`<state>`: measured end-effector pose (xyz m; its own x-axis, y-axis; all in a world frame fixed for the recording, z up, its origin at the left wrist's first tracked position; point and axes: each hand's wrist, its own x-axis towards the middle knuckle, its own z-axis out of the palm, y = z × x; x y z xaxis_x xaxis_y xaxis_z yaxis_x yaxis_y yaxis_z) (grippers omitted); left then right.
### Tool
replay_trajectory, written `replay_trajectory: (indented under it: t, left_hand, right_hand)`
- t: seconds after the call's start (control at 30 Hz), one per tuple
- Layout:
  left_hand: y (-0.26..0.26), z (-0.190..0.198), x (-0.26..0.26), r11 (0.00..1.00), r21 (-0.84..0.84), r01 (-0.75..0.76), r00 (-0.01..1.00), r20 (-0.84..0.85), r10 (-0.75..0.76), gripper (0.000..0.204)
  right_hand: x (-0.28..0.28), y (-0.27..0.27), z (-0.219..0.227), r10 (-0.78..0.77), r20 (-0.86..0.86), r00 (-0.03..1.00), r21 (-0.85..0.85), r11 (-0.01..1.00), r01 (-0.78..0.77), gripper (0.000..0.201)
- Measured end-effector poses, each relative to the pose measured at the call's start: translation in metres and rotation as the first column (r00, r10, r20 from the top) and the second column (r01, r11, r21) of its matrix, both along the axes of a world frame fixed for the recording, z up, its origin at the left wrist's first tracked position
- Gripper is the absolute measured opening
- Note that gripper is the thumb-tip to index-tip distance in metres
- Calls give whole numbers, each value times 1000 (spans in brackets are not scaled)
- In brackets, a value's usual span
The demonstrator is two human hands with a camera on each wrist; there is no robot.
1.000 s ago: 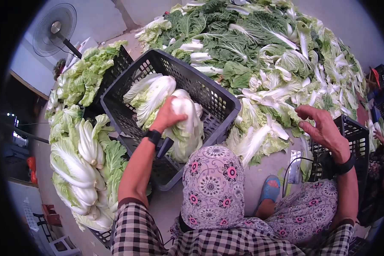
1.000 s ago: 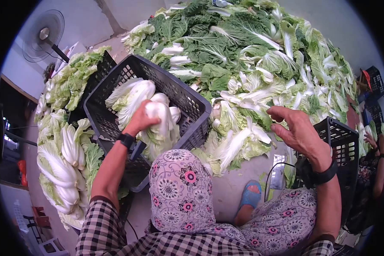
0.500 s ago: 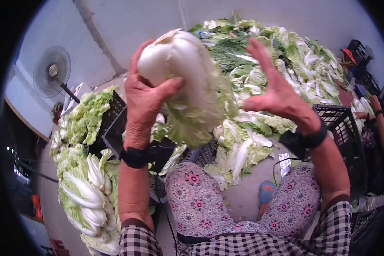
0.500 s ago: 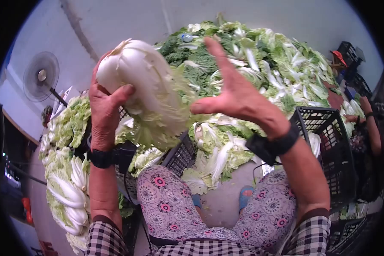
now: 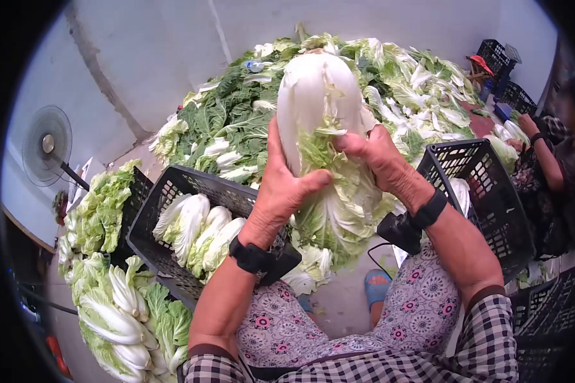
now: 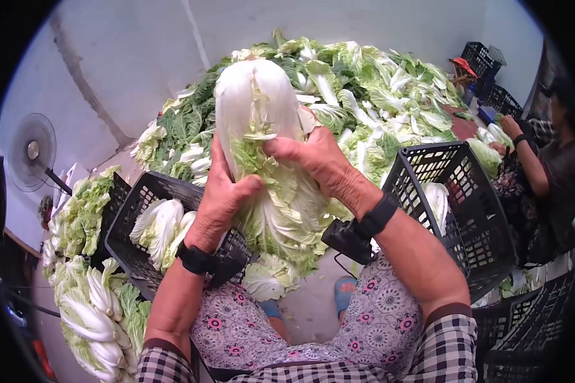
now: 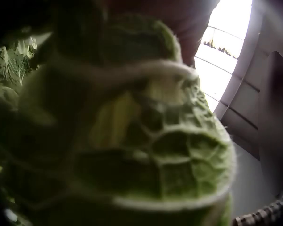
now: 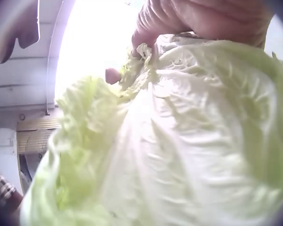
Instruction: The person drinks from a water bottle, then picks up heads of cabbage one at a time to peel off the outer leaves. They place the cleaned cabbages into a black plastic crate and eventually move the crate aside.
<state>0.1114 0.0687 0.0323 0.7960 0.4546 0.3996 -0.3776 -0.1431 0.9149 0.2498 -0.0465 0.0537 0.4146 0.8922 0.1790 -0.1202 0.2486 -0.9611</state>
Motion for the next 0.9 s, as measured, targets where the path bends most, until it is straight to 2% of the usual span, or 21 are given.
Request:
replay_trajectory:
  t: [0.03, 0.13, 0.17, 0.27, 0.3, 0.4, 0.43, 0.53, 0.63, 0.73, 0.9]
  left_hand:
    - [-1, -7, -4, 994, -113, -8, 999, -52, 2, 111]
    - [-4, -11, -8, 903, -363, 229, 958, -80, -275, 92]
    - [-7, -15, -6, 918, -357, 174, 980, -33, -198, 73]
    - [-1, -11, -8, 917, -384, 110, 987, -69, -147, 68]
    - [0, -13, -5, 920, -383, 87, 994, -24, -104, 62]
    - [10, -17, -1, 918, -395, 34, 999, -2, -38, 61]
    - [12, -20, 1, 907, -421, 35, 999, 20, -29, 59]
    - [13, -29, 4, 921, -390, 3, 1000, -16, -10, 64]
    - [9, -30, 6, 922, -387, -10, 999, -46, -9, 65]
    - [9, -30, 4, 874, -482, 65, 997, 5, -71, 62]
    - [13, -34, 3, 908, -411, 82, 996, 0, -90, 74]
  right_hand:
    - [1, 0, -1, 7, 17, 1000, -10, 1000, -7, 79]
    - [1, 2, 0, 37, 59, 998, -28, 999, -35, 87]
    - [0, 3, 2, 48, 73, 996, -24, 999, -46, 91]
    - [1, 4, 1, 49, 197, 979, -47, 998, -41, 111]
    - [2, 5, -1, 44, 252, 967, -58, 998, -31, 119]
    - [-1, 0, -15, 24, 333, 943, -97, 995, 9, 137]
    - [-5, -1, -12, 114, 282, 953, -127, 989, -81, 143]
    - [-7, 1, -28, 107, 251, 962, -162, 985, -67, 141]
    - [-14, 2, -35, 92, 94, 991, -73, 994, -85, 121]
    - [-17, 2, -36, 123, -42, 992, -14, 992, -123, 108]
    - [-12, 6, -40, 162, -130, 978, 37, 987, -159, 98]
